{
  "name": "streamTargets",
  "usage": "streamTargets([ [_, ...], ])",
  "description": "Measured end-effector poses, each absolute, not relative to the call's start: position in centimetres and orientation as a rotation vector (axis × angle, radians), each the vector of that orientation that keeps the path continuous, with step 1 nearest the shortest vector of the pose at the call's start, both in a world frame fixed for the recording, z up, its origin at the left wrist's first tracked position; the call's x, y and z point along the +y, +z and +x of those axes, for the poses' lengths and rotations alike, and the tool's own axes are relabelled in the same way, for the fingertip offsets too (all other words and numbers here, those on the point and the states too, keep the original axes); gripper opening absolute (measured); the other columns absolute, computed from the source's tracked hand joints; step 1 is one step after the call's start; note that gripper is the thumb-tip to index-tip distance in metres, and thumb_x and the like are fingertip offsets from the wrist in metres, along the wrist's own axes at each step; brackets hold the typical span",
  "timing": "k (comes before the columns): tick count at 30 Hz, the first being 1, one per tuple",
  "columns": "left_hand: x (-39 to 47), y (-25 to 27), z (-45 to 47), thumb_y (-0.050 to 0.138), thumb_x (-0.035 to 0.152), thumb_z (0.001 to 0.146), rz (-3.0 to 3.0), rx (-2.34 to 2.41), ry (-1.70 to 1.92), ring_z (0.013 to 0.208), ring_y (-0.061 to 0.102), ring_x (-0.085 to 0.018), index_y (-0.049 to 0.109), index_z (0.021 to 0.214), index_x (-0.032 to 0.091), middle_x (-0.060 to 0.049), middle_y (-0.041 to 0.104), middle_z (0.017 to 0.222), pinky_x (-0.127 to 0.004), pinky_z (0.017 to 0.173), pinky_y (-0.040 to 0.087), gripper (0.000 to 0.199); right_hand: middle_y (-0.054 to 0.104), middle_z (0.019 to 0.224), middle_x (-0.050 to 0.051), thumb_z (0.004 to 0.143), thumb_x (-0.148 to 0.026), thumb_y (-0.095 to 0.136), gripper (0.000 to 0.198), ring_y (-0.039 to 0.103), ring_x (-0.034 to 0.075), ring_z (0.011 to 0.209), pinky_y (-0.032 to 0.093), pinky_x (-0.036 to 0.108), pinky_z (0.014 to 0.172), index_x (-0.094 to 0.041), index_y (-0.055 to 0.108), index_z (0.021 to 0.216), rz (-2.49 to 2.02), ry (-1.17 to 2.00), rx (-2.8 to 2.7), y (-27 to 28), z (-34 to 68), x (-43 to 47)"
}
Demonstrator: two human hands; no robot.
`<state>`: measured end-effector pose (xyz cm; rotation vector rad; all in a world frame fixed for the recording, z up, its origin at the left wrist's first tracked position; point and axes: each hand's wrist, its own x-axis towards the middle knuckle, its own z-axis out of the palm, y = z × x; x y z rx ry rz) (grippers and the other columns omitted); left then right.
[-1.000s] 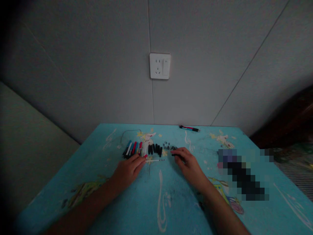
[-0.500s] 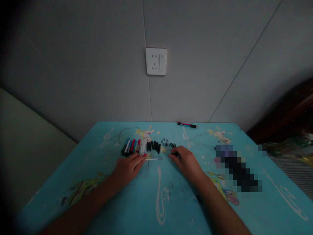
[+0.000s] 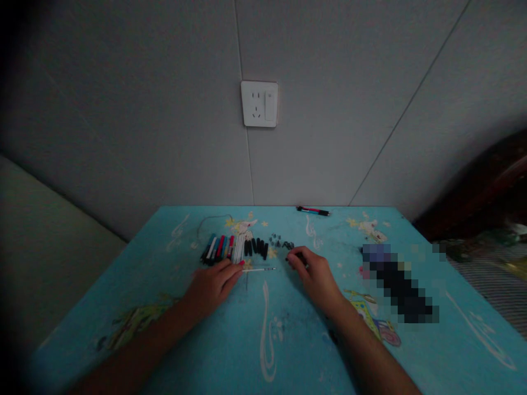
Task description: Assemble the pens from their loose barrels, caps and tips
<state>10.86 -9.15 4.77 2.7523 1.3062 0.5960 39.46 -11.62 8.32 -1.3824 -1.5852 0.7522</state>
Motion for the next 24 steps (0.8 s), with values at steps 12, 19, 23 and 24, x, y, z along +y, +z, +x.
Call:
streamTargets([
  [12,-9.3,4.6,10.8,0.040,0.031,0.100,2.763,1.259,0.608,0.074,0.063,-0.013,0.064,0.115,0.022,-0.003,0.062,0.087,-0.022,0.058,0.046,0.028,0.065,0.090,0.004,0.098,-0.048,0.037,0.038,0.059,0.016,0.065,0.051,0.033,0.067,-0.027,0.057,0.123,-0.970,1.319,-0.964,9.2,38.4,-12.5],
  [19,-9.3,4.9,10.8,0.039,0.031,0.101,2.774,1.264,0.586,0.073,0.063,-0.013,0.062,0.116,0.022,-0.003,0.062,0.087,-0.022,0.058,0.046,0.029,0.064,0.081,0.001,0.099,-0.049,0.031,0.035,0.048,0.014,0.054,0.047,0.033,0.065,-0.030,0.059,0.108,-0.962,1.301,-0.922,9.2,38.4,-12.5],
  [23,-9.3,4.9,10.8,0.039,0.032,0.101,2.779,1.255,0.601,0.073,0.063,-0.013,0.062,0.117,0.022,-0.002,0.062,0.086,-0.022,0.058,0.046,0.029,0.063,0.077,0.000,0.099,-0.051,0.031,0.035,0.043,0.013,0.048,0.047,0.034,0.065,-0.029,0.058,0.102,-0.984,1.225,-0.945,9.5,38.8,-12.5],
  [24,-9.3,4.8,10.8,0.039,0.032,0.101,2.779,1.251,0.605,0.073,0.063,-0.013,0.062,0.116,0.022,-0.003,0.062,0.086,-0.022,0.058,0.046,0.029,0.063,0.076,0.000,0.098,-0.050,0.031,0.034,0.045,0.014,0.050,0.048,0.034,0.065,-0.029,0.057,0.100,-0.980,1.218,-0.937,9.5,38.8,-12.5],
])
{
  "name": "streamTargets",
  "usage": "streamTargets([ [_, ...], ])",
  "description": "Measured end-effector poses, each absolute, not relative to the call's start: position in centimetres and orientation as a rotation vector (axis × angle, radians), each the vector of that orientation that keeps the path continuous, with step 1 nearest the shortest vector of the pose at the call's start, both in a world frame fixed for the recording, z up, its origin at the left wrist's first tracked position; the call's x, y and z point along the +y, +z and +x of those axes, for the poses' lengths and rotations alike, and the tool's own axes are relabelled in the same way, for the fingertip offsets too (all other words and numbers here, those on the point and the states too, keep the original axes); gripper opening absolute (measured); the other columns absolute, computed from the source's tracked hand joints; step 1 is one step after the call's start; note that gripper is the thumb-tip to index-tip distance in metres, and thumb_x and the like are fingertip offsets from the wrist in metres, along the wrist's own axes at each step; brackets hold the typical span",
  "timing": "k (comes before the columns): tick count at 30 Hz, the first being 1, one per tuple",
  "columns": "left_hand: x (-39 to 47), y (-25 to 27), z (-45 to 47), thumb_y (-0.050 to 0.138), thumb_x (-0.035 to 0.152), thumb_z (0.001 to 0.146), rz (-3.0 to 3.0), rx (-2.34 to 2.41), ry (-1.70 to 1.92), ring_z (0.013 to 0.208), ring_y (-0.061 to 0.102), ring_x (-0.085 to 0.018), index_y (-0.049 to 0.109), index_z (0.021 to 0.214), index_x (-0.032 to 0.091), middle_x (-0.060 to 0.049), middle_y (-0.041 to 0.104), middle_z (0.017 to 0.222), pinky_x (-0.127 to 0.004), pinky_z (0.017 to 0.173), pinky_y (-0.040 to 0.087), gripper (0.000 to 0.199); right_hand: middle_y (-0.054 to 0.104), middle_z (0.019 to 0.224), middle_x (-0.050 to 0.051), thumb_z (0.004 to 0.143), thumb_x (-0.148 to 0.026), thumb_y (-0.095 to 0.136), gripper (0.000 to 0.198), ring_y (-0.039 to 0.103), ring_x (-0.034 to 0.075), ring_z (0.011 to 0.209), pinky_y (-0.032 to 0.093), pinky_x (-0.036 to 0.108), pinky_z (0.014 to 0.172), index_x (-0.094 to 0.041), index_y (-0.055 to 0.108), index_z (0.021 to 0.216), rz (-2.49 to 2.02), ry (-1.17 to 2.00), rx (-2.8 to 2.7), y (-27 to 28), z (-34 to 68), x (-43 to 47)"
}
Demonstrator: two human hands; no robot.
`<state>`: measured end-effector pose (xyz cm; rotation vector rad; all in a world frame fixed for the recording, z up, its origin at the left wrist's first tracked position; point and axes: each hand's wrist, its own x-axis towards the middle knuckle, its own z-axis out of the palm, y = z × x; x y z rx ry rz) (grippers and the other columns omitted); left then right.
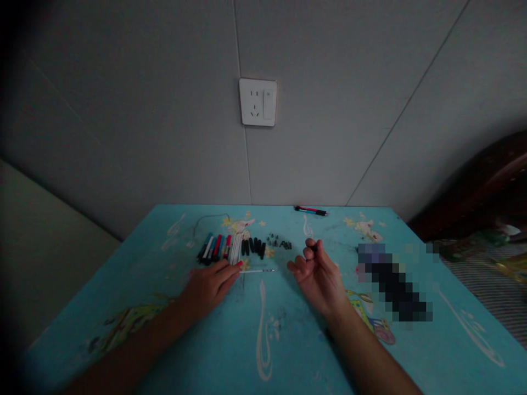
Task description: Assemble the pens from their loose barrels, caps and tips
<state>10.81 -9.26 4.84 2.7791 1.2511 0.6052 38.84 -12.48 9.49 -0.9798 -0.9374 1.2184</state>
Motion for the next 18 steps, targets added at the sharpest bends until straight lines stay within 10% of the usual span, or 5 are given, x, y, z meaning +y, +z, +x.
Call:
streamTargets([
  [7,-9.3,4.4,10.8,0.040,0.031,0.101,2.757,1.265,0.654,0.074,0.062,-0.013,0.060,0.121,0.022,-0.003,0.061,0.086,-0.021,0.059,0.047,0.030,0.065,0.081,0.003,0.090,-0.033,0.045,0.012,0.059,0.017,0.064,0.047,0.029,0.055,-0.025,0.054,0.088,-0.957,1.248,-0.930,8.7,39.3,-11.5],
  [18,-9.4,4.9,10.9,0.038,0.030,0.102,2.755,1.262,0.679,0.075,0.062,-0.013,0.058,0.123,0.022,-0.003,0.061,0.087,-0.021,0.061,0.047,0.031,0.049,0.057,-0.005,0.091,-0.038,0.053,0.025,0.043,0.011,0.049,0.033,0.022,0.045,-0.021,0.068,0.103,-1.357,0.968,-1.706,7.1,37.1,-12.5],
])
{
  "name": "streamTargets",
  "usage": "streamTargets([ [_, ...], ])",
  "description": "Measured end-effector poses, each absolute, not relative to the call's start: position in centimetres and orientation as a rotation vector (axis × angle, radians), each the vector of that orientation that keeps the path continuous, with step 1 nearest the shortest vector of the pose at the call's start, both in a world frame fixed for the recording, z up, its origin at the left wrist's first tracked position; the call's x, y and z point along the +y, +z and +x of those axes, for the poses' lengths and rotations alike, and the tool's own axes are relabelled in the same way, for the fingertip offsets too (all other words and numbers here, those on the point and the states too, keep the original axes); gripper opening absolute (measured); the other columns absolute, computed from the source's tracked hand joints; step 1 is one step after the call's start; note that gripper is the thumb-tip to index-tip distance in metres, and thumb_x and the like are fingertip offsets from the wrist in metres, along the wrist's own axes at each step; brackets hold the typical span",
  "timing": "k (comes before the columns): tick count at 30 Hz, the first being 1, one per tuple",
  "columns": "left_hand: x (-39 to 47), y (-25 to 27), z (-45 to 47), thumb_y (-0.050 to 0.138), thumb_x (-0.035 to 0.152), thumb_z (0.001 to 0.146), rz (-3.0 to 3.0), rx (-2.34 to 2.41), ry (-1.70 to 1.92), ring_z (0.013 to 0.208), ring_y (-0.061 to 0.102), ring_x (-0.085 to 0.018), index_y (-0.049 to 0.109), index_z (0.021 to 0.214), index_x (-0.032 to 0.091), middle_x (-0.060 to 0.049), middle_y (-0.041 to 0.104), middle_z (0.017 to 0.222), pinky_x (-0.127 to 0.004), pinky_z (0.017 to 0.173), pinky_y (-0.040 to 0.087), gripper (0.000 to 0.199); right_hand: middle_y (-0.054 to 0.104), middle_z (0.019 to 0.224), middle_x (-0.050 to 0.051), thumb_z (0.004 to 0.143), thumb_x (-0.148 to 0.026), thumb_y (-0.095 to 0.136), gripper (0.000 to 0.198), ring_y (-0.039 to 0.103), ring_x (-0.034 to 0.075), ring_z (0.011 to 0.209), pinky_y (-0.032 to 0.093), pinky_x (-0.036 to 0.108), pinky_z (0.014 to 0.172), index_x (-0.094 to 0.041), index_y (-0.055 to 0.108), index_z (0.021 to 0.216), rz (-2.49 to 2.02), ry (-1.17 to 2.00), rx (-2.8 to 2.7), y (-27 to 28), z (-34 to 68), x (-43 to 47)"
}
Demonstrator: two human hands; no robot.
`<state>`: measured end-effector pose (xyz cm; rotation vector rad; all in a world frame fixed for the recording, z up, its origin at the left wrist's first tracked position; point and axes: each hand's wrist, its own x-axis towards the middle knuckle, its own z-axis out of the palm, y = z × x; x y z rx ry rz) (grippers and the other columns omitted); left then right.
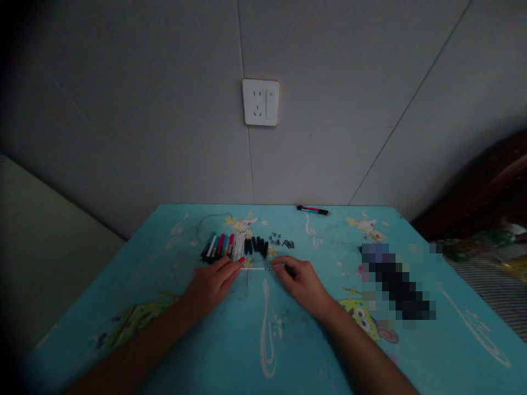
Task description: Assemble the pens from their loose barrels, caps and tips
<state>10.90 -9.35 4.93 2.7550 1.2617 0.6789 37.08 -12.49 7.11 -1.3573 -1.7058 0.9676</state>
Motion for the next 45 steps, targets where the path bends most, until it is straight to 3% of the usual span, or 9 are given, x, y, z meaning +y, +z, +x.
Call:
streamTargets([
  [11,-9.1,4.4,10.7,0.039,0.030,0.101,2.718,1.325,0.703,0.076,0.063,-0.014,0.061,0.118,0.021,-0.005,0.062,0.090,-0.022,0.063,0.048,0.029,0.059,0.063,-0.002,0.094,-0.042,0.051,0.027,0.051,0.013,0.054,0.039,0.024,0.051,-0.022,0.069,0.096,-1.397,0.789,-1.894,7.1,38.0,-12.1],
  [16,-8.9,4.2,10.7,0.040,0.031,0.100,2.651,1.375,0.748,0.083,0.064,-0.015,0.061,0.118,0.022,-0.006,0.064,0.093,-0.023,0.073,0.051,0.029,0.065,0.065,0.001,0.095,-0.048,0.046,0.036,0.059,0.016,0.055,0.042,0.026,0.055,-0.020,0.069,0.100,-1.703,0.402,-1.844,6.0,40.4,-10.5],
  [23,-9.5,4.8,11.3,0.038,0.031,0.101,2.669,1.364,0.641,0.082,0.065,-0.015,0.062,0.118,0.023,-0.004,0.064,0.095,-0.022,0.067,0.050,0.031,0.073,0.075,0.007,0.094,-0.051,0.046,0.038,0.069,0.023,0.067,0.042,0.028,0.060,-0.023,0.070,0.098,-2.185,-0.106,-1.840,5.2,41.8,-8.4],
  [38,-8.9,5.5,11.0,0.038,0.033,0.100,2.566,1.586,0.618,0.087,0.065,-0.018,0.062,0.114,0.024,-0.005,0.065,0.101,-0.025,0.072,0.049,0.029,0.073,0.073,0.006,0.095,-0.054,0.040,0.043,0.069,0.024,0.064,0.038,0.028,0.056,-0.024,0.070,0.098,-2.095,-0.048,-1.790,4.6,42.0,-8.5],
  [45,-6.1,7.5,7.0,0.029,0.036,0.102,2.356,2.218,0.530,0.081,0.064,-0.020,0.056,0.124,0.024,-0.008,0.064,0.105,-0.028,0.066,0.046,0.037,0.073,0.072,0.006,0.095,-0.053,0.039,0.044,0.068,0.023,0.063,0.039,0.028,0.057,-0.022,0.070,0.096,-2.030,0.048,-1.776,4.3,42.5,-8.8],
])
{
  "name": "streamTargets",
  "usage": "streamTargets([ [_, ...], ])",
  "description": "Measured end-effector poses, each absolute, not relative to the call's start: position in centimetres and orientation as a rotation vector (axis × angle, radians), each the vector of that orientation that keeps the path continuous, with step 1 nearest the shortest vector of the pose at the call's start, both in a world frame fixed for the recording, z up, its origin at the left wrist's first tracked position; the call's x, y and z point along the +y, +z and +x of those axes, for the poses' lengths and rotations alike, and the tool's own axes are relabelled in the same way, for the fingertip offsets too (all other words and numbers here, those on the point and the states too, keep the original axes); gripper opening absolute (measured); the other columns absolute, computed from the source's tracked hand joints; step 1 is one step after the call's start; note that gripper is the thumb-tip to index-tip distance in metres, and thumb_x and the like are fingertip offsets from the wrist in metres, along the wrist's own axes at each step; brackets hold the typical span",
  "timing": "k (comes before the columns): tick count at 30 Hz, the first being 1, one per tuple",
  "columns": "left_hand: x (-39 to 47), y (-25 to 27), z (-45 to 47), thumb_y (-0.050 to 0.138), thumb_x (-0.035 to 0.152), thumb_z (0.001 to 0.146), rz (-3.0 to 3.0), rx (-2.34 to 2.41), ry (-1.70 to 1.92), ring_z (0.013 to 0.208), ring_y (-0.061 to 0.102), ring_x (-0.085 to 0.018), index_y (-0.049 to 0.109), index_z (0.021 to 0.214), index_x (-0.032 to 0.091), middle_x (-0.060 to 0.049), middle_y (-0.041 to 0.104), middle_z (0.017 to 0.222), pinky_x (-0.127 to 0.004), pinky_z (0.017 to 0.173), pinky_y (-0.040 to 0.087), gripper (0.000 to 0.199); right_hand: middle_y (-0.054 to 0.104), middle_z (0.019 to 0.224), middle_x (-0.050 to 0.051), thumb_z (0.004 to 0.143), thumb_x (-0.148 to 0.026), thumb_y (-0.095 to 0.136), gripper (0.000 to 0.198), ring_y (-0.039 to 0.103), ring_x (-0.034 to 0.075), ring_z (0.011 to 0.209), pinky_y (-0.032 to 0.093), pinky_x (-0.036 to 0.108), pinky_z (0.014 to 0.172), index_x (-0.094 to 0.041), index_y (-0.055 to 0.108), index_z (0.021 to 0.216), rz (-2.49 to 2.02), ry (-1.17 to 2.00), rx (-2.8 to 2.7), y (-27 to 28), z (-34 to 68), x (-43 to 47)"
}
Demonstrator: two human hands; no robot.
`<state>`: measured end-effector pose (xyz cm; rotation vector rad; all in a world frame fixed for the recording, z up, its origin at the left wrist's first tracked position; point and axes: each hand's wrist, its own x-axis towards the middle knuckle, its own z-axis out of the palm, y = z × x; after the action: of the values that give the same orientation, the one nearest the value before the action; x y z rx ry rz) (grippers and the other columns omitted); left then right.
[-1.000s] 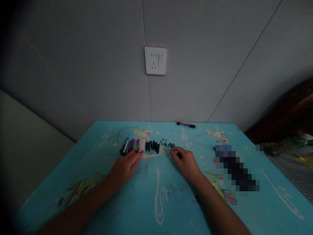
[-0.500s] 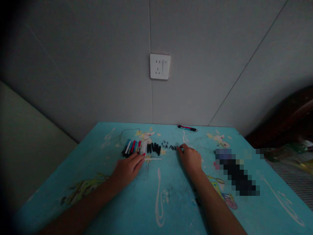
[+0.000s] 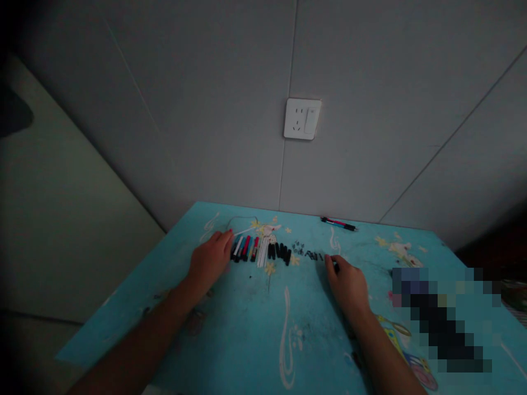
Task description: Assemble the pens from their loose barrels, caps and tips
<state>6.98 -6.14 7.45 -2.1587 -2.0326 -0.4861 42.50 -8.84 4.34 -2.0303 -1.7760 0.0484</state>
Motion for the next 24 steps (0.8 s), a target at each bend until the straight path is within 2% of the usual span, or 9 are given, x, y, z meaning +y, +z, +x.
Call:
streamTargets([
  [11,-7.8,7.0,10.1,0.030,0.040,0.100,-2.344,-1.923,-0.303,0.077,0.065,-0.023,0.065,0.104,0.022,-0.009,0.066,0.091,-0.031,0.065,0.049,0.039,0.072,0.071,0.005,0.095,-0.052,0.038,0.043,0.068,0.022,0.062,0.040,0.027,0.057,-0.023,0.070,0.095,-2.038,0.092,-1.793,4.3,42.2,-8.9],
  [20,-9.0,6.7,11.5,0.040,0.046,0.096,-2.544,-1.708,-0.385,0.084,0.065,-0.026,0.061,0.114,0.019,-0.012,0.065,0.099,-0.034,0.068,0.051,0.039,0.073,0.074,0.006,0.095,-0.051,0.038,0.043,0.069,0.023,0.066,0.040,0.027,0.057,-0.023,0.071,0.095,-2.036,0.099,-1.836,4.4,42.1,-8.9],
  [24,-9.2,6.2,11.1,0.045,0.041,0.094,-2.671,-1.599,-0.408,0.085,0.065,-0.026,0.061,0.114,0.021,-0.013,0.064,0.105,-0.036,0.069,0.051,0.032,0.074,0.074,0.007,0.095,-0.051,0.038,0.044,0.070,0.024,0.067,0.042,0.028,0.058,-0.022,0.071,0.096,-2.008,0.097,-1.847,4.5,41.9,-9.0],
])
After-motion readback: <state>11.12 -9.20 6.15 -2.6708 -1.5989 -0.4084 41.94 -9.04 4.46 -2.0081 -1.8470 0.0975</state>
